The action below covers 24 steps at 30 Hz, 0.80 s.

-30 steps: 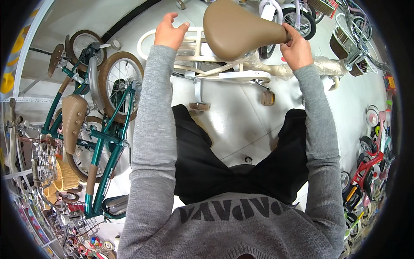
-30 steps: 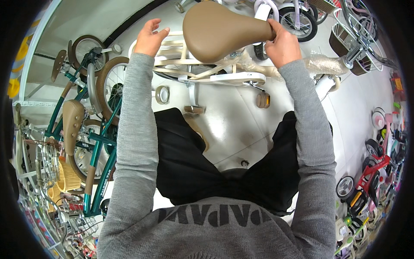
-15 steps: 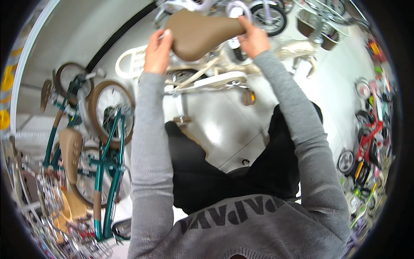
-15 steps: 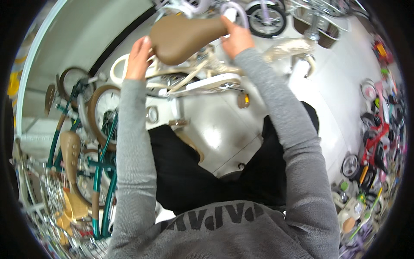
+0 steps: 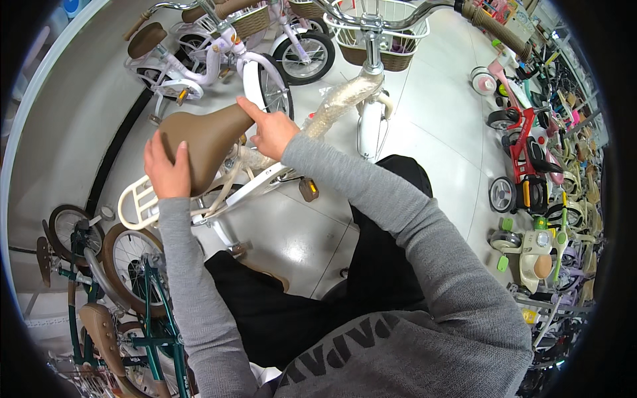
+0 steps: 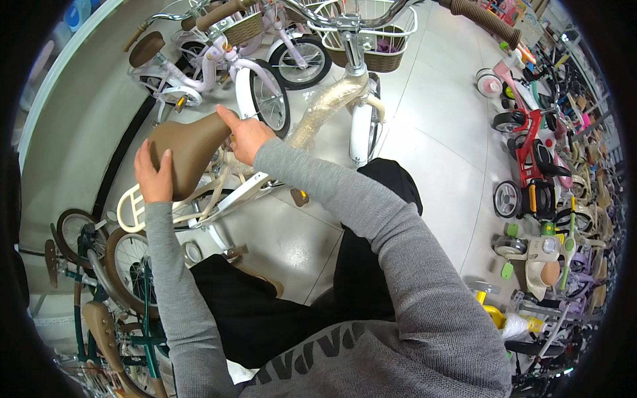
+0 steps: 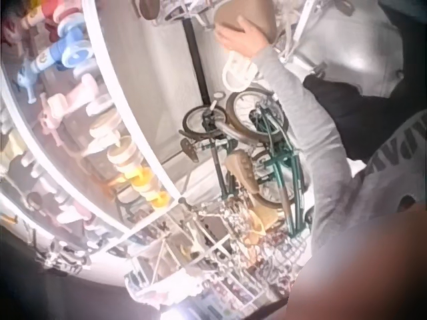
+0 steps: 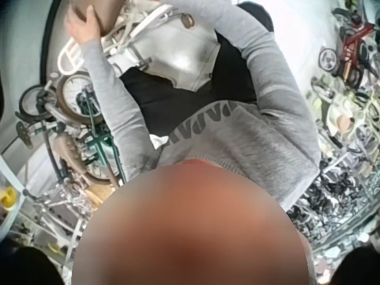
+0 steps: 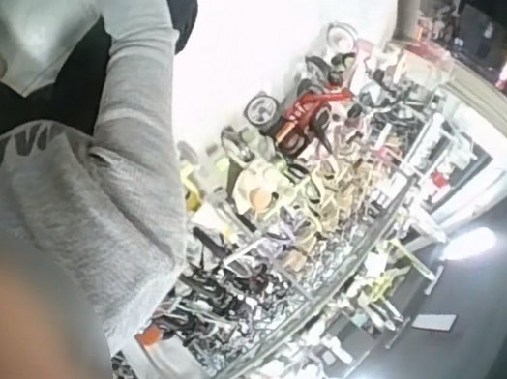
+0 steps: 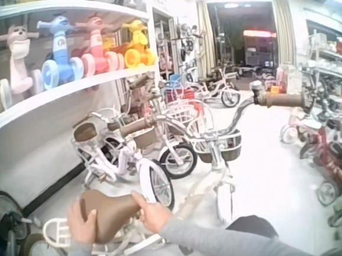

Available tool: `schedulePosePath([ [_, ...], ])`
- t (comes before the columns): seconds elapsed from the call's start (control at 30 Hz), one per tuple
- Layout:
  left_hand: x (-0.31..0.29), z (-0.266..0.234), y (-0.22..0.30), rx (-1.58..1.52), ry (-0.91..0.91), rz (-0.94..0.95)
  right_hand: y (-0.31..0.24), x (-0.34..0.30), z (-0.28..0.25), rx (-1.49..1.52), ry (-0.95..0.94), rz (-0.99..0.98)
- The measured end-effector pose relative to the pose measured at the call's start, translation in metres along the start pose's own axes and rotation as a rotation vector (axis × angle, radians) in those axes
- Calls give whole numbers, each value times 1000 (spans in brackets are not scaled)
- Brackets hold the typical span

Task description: The person assembles a white bicycle by tightening handlebar screws with a screwdriver, adjusting the seat post, and wiping the front basket with a purple cloth. The person works on the handlebars, seat, and basket in sequence.

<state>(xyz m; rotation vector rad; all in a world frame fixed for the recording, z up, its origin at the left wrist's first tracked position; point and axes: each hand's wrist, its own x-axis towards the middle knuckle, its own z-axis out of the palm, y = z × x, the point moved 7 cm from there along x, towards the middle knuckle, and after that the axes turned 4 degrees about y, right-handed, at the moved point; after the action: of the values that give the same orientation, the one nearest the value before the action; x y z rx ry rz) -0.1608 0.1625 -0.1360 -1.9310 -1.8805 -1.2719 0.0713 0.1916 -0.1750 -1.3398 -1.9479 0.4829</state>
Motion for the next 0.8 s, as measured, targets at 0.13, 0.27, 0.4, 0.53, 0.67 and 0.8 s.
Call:
schedulePosePath([
  [0.13, -12, 0, 14, 142, -32, 94, 28, 10, -12, 8, -14, 110],
  [0.27, -17, -2, 6, 18, -122, 51, 67, 7, -47, 526, -143, 383],
  [0.4, -19, -4, 2, -31, -208, 46, 77, 3, -75, 848, 2, 449],
  [0.53, -22, -6, 0, -37, -241, 45, 79, -23, -60, 296, -219, 554],
  [0.67, -15, -20, -3, -42, -159, 47, 62, -27, -65, 422, -221, 426],
  [0.8, -19, -43, -6, -47, 51, -145, 66, -21, -96, 463, -23, 462],
])
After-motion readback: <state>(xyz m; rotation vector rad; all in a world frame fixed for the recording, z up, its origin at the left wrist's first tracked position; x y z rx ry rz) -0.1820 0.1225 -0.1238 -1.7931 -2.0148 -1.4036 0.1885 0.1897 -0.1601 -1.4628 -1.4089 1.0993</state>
